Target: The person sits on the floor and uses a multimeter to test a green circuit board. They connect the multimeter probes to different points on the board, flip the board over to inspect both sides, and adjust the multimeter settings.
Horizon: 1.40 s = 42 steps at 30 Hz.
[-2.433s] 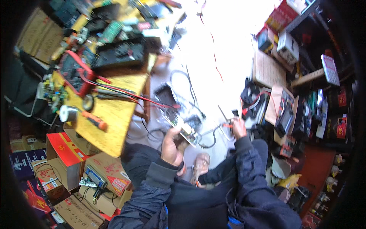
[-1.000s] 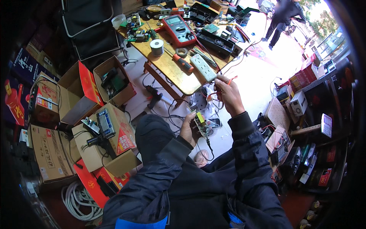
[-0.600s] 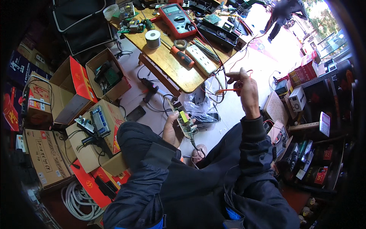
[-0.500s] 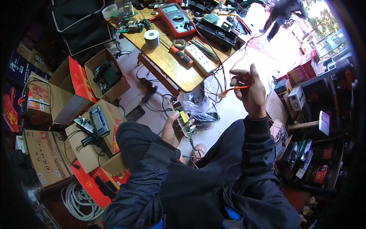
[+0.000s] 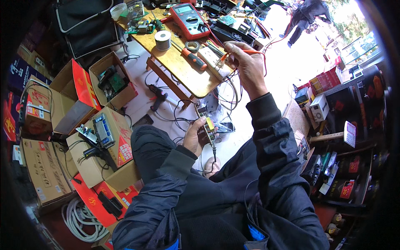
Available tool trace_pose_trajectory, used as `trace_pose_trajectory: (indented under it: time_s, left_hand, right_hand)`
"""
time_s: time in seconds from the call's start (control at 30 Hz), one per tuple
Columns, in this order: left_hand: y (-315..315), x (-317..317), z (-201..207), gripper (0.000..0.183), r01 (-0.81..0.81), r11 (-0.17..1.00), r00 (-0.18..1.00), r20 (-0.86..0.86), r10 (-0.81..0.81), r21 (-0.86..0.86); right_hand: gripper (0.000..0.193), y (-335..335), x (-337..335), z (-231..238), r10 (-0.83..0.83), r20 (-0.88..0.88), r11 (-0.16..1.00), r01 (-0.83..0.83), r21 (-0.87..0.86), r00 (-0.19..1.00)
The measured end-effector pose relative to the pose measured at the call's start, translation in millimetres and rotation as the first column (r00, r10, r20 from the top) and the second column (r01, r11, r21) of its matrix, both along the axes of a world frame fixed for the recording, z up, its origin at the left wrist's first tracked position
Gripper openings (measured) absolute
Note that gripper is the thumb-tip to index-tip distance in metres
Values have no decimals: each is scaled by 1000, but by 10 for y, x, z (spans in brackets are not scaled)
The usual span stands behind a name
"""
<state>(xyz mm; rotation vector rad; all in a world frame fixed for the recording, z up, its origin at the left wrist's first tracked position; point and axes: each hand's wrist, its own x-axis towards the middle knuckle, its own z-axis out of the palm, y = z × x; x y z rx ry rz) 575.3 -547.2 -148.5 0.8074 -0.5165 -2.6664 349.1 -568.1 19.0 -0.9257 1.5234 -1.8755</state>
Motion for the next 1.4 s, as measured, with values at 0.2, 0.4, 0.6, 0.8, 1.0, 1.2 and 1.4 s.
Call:
trace_pose_trajectory:
  time_s: [0.2,0.4,0.6,0.8,1.0,1.2,1.4]
  left_hand:
    - [-20,0,-11,51,-11,1000,1000,1,11,23]
    - [-40,35,-31,49,-22,999,1000,6,22,29]
    - [-52,18,-47,49,-17,1000,1000,-5,17,26]
    - [-48,-3,-45,55,-14,1000,999,-39,15,21]
    - [-53,15,-47,56,6,1000,1000,-16,-6,13]
    - [-53,3,-73,50,-23,999,1000,-21,23,30]
    - [-61,4,-57,46,-29,999,999,-18,30,43]
  right_hand:
    - [26,98,91,-271,68,-465,942,96,321,883]
    - [19,110,-117,-71,79,-368,988,-24,152,927]
    - [17,6,-199,0,207,-467,967,-107,230,860]
    - [23,-9,-177,3,217,-298,952,-134,276,929]
    - [22,-63,-192,-69,176,-399,973,-96,211,900]
    - [21,-108,-420,37,377,-428,913,-252,320,821]
    - [19,-185,-559,56,445,-500,892,-321,317,743]
